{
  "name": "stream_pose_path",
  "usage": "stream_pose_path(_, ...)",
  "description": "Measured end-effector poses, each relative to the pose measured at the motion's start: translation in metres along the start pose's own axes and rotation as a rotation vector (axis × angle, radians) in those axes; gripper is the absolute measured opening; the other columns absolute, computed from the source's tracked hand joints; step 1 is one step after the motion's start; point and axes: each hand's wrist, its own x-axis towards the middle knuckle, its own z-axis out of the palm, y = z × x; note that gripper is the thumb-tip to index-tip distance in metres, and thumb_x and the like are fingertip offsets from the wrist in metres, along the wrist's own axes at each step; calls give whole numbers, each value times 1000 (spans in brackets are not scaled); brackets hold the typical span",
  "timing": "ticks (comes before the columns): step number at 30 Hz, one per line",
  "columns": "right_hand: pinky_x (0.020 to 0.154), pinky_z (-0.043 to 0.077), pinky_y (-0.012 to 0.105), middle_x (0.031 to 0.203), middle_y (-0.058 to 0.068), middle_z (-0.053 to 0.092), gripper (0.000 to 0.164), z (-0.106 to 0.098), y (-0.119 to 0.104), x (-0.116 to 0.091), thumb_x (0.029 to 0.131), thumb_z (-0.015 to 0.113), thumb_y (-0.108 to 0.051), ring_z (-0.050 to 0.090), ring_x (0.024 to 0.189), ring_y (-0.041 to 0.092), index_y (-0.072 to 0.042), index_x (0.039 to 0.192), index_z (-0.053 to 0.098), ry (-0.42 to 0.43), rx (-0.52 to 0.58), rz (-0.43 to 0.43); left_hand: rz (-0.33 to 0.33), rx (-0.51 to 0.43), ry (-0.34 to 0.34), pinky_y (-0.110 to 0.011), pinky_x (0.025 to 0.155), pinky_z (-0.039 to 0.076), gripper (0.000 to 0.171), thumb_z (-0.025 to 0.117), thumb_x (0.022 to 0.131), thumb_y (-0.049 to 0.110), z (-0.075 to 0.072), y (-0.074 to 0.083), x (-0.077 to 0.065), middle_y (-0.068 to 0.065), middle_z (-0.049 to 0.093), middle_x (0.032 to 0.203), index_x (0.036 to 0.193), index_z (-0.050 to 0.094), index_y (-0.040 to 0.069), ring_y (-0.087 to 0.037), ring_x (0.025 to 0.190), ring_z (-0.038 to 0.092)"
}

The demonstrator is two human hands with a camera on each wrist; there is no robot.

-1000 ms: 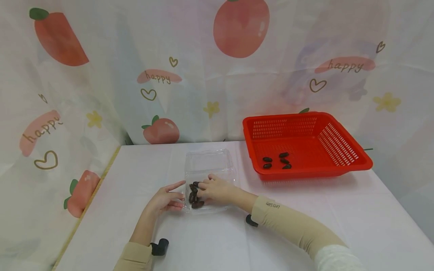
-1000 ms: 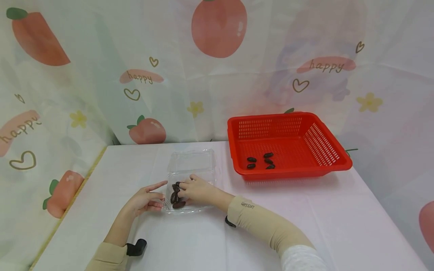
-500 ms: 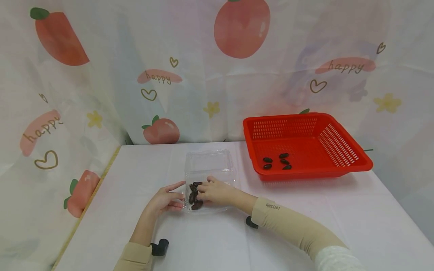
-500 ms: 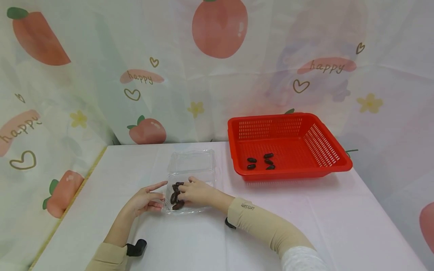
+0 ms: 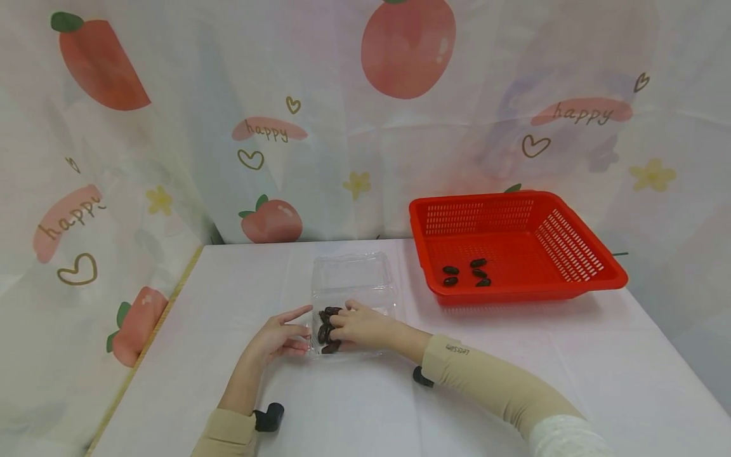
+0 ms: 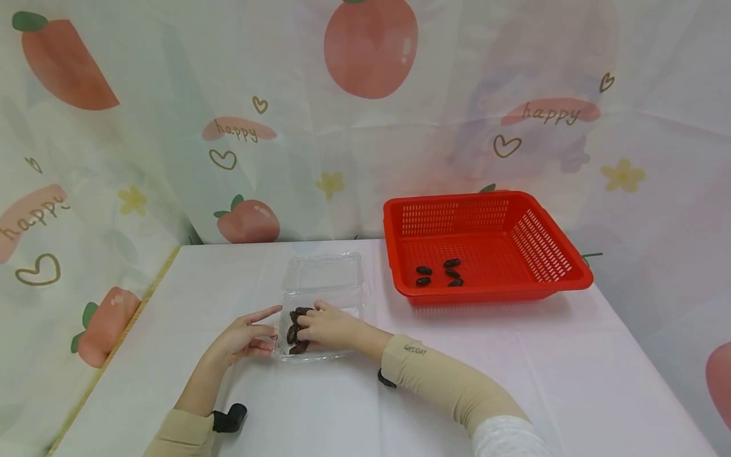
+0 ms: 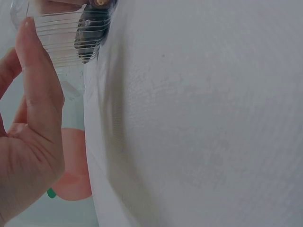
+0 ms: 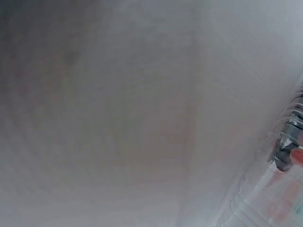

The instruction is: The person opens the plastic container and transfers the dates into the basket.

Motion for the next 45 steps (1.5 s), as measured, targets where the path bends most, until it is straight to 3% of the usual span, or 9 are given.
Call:
stream_pose_path(7, 87, 39, 33, 98, -6, 55, 19, -1, 4, -2, 87, 56, -40, 54, 91, 13, -27, 99, 64, -21, -8, -5, -6, 0, 5, -28, 54, 56, 58, 59, 83, 4, 0, -1, 0, -7, 62, 80, 137, 43, 15, -14, 53, 61)
stream_pose_path(18, 91, 40, 35, 96, -4, 56, 13, -15, 22, -17, 87, 60, -30, 53, 92, 14, -26, 100, 62, 38, -46, -30, 0, -15, 8, -28, 53, 55, 58, 59, 82, 3, -1, 0, -1, -7, 62, 79, 137, 44, 13, -14, 52, 61)
stream_pose_path(25, 85, 39, 33, 87, -4, 52, 12, -29, 38, -29, 86, 61, -30, 51, 84, 14, -23, 95, 59, 159, -116, -3, 11, -18, -6, -28, 54, 56, 58, 59, 82, 3, -2, 0, -2, -7, 62, 79, 137, 43, 12, -14, 52, 61)
stream_pose_path(36, 81, 41, 34, 84, -1, 51, 12, -51, 66, -58, 85, 64, -27, 50, 80, 16, -20, 93, 60, 213, -78, 160, 8, -25, -8, -27, 53, 55, 59, 60, 82, 2, -1, 2, -3, -7, 62, 79, 138, 43, 12, -14, 52, 61)
stream_pose_path(40, 83, 41, 36, 86, 0, 52, 12, -54, 78, -71, 84, 64, -27, 51, 82, 17, -20, 94, 61, 251, -79, 230, 14, -28, -32, -27, 53, 55, 60, 59, 83, 2, 0, 6, -8, -7, 61, 79, 139, 40, 10, -13, 52, 61)
stream_pose_path(45, 82, 40, 39, 87, 2, 54, 15, -55, 93, -91, 81, 68, -24, 52, 82, 19, -18, 92, 61, 312, -96, 302, 16, -33, -41, -27, 53, 55, 60, 59, 83, 2, -2, 2, -4, -7, 61, 78, 139, 39, 10, -13, 51, 61)
